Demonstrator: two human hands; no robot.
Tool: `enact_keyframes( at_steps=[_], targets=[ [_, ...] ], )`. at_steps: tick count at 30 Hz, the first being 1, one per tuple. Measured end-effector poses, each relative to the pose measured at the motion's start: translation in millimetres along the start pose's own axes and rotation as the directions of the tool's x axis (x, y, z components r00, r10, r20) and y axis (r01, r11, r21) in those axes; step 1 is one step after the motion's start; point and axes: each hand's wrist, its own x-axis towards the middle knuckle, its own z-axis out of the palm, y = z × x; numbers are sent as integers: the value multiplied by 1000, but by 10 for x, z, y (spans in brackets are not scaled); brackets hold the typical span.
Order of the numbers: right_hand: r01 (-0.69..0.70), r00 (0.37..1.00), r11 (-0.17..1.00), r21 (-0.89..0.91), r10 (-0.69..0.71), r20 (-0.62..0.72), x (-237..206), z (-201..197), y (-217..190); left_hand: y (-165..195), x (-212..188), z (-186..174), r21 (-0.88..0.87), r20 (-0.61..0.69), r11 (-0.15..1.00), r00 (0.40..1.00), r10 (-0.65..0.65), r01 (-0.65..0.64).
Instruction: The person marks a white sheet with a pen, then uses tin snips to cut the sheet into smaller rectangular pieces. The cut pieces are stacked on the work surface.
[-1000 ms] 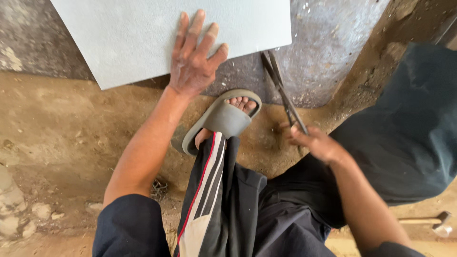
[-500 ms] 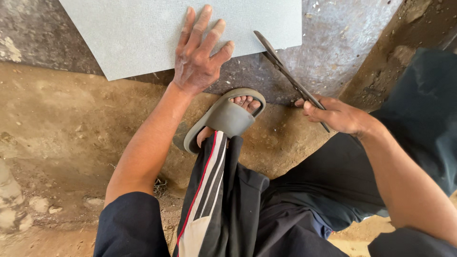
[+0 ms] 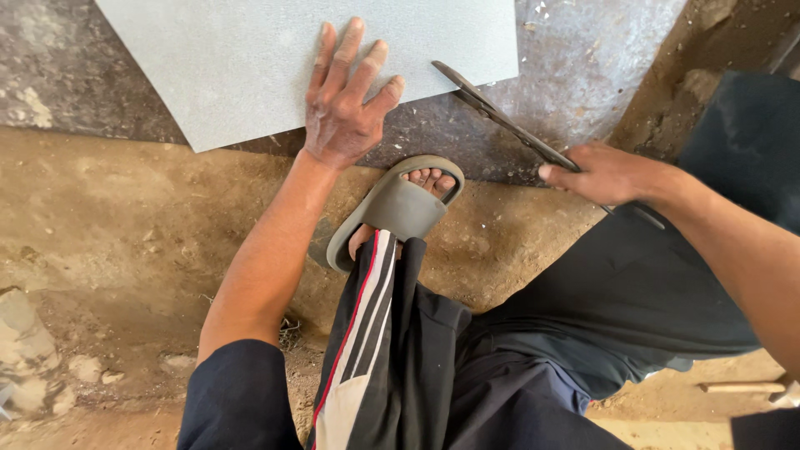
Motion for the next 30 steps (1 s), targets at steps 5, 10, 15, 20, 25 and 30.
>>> enact_keyframes(
  at_steps=[5,10,15,20,25,30],
  targets=[
    [137,968,954,268,-186,168,-73,-142,-91,4,6,-34,2,21,1000,1000,18,-18],
    [75,996,997,10,-76,54,-104,-118,-236,19,29,10,-7,-25,1000,1000,16,-16],
    [14,999,1000,-8,-14,52,-94,-84,-262,32,20,-3,-2,-22,1000,1000,17,-17],
    [113,988,756,644,-156,10,-414,440,-314,243,199,139,7,-15,998,998,-63,63],
    [338,941,31,941,-21,-338,-404,1429,-806,805,570,463,150,-53,977,988,-144,151],
    [404,912,-115,908,122,-391,-106,1514,-1094,1144,825,540,217,19,966,988,-151,143]
  ],
)
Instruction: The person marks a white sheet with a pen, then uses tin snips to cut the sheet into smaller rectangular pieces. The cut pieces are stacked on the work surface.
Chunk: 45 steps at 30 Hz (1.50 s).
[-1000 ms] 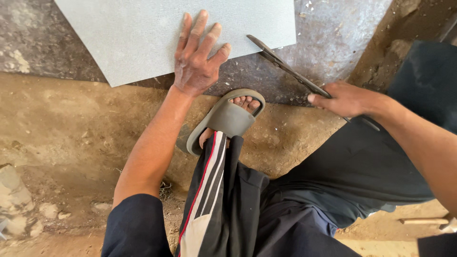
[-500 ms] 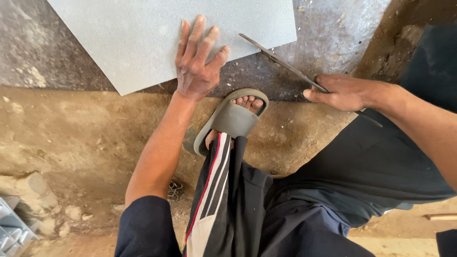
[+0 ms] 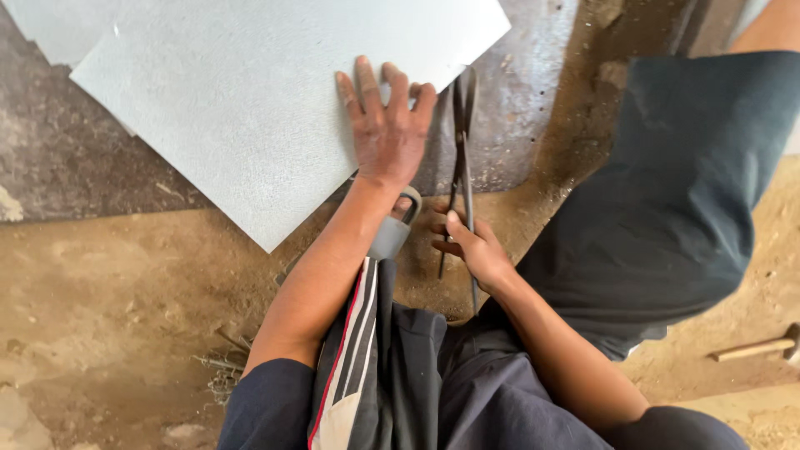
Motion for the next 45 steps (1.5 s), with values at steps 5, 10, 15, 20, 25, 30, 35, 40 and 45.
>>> enact_keyframes(
  at_steps=[5,10,15,20,25,30,35,40,45],
  targets=[
    [12,999,997,76,-14,36,120,110,-251,24,26,-54,38,-10,999,1000,25,-25],
    [7,1000,1000,28,-8,24,171,124,-415,16,6,-41,-12,-1,1000,1000,1,-1],
    [18,1000,1000,-14,-18,-19,207,140,-504,2,18,-78,-30,-2,1000,1000,0,0],
    [35,997,994,-107,-42,-58,251,147,-515,-2,38,-111,-34,-12,999,1000,-5,5],
    [52,996,986,-158,-63,-63,353,92,-414,-12,28,-81,-43,-31,999,1000,-6,4],
    [101,975,921,-377,-167,-149,481,135,-259,-6,14,-51,-66,-23,998,1000,-12,10],
    [139,968,890,-434,-214,-128,427,161,-284,35,56,-91,-58,24,998,1000,-19,21],
    [-57,987,982,-183,28,-159,345,159,-463,41,60,-184,-45,38,998,999,-31,33],
    [-40,974,886,-461,-68,-214,373,190,-524,19,44,-186,-80,-12,997,1000,-26,25]
  ],
)
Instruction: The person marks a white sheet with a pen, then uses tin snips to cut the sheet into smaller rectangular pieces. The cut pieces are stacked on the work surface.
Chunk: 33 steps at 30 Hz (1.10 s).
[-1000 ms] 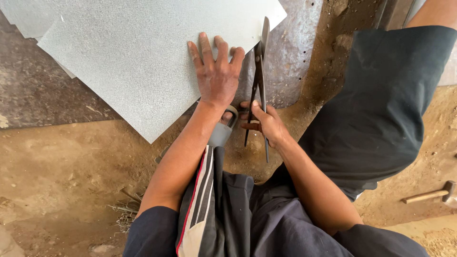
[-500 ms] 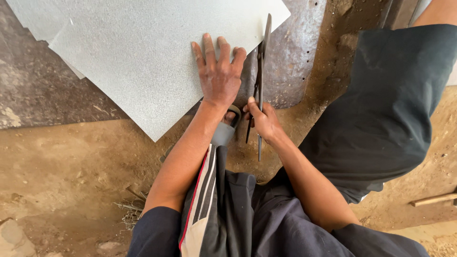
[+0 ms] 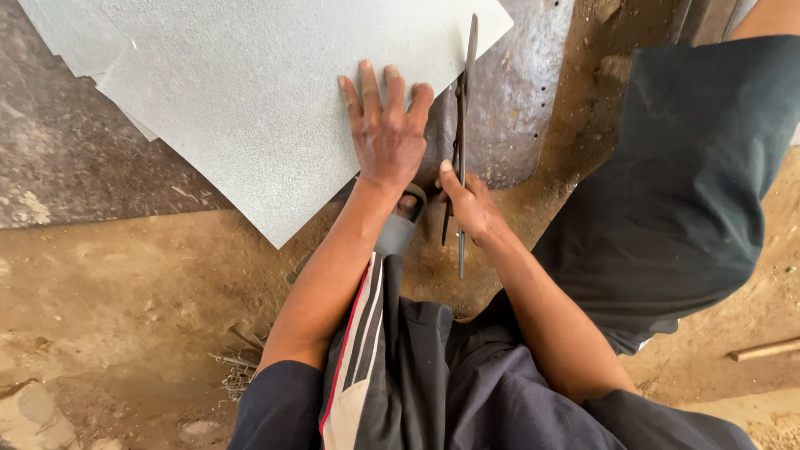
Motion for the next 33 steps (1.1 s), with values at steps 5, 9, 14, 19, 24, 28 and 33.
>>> enact_keyframes(
  at_steps=[5,9,14,19,24,28,33],
  targets=[
    [101,993,969,-226,-112,-34,30,-7,-54,7,-9,8,18,18,1000,1000,1,-2],
    [-21,1000,979,-205,21,-4,-86,-79,-101,40,16,-2,17,13,1000,1000,-14,14],
    [-128,956,773,622,-72,286,-497,-149,213,47,3,-4,-6,18,1000,999,-26,26],
    [-96,960,896,433,-31,277,-328,-259,515,50,-44,13,-17,21,999,999,-42,43],
    [-50,990,918,394,-8,142,-206,-516,476,-106,-33,30,-59,-1,998,1000,-5,5],
    [395,790,767,-506,-565,-238,-296,-655,196,-407,-192,-100,-112,-7,994,1000,16,-17],
    [754,426,250,-607,-890,163,77,-559,-506,-492,-241,-161,-93,-23,995,999,45,-47]
  ],
)
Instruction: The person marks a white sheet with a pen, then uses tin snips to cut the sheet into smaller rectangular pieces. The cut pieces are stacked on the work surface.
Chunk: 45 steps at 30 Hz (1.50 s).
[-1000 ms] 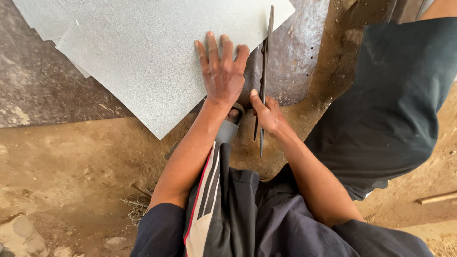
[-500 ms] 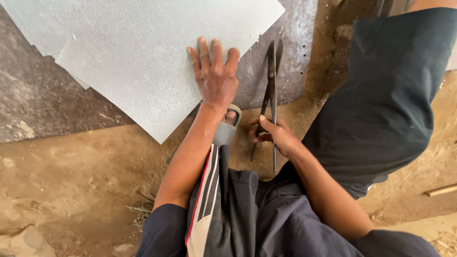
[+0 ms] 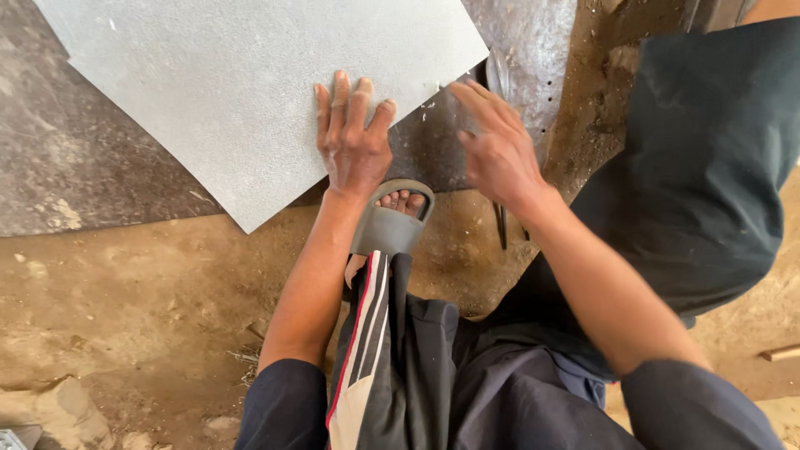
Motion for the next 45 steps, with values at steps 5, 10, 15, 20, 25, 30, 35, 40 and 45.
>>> enact_keyframes(
  at_steps=[5,10,15,20,25,30,35,40,45],
  targets=[
    [242,964,895,-374,-177,201,486,16,10,5,4,32,18,19,1000,1000,-14,14],
    [-70,982,990,-123,90,165,240,-63,-24,-79,-68,81,-27,-25,999,999,-25,25],
    [-586,763,362,725,548,343,301,454,10,-51,-40,22,-16,-5,999,1000,-28,28],
    [-370,697,-21,929,654,293,600,906,-33,-58,6,-148,-18,55,1000,998,-19,20],
    [-421,644,36,906,715,270,671,812,-96,-540,-456,-775,111,-111,947,951,-289,300],
    [-437,578,8,899,769,274,799,619,-165,-993,-1043,-1372,-320,148,174,230,-962,931],
    [-403,538,0,915,809,237,1156,403,-119,-858,-1139,-1300,-764,462,-147,374,-804,628],
    [-552,444,49,832,862,245,1556,101,99,-664,-916,-998,-869,288,-17,479,-829,494],
    [-670,743,698,253,633,219,1696,-47,232,-725,-722,-703,-852,331,-95,390,-859,514]
  ],
)
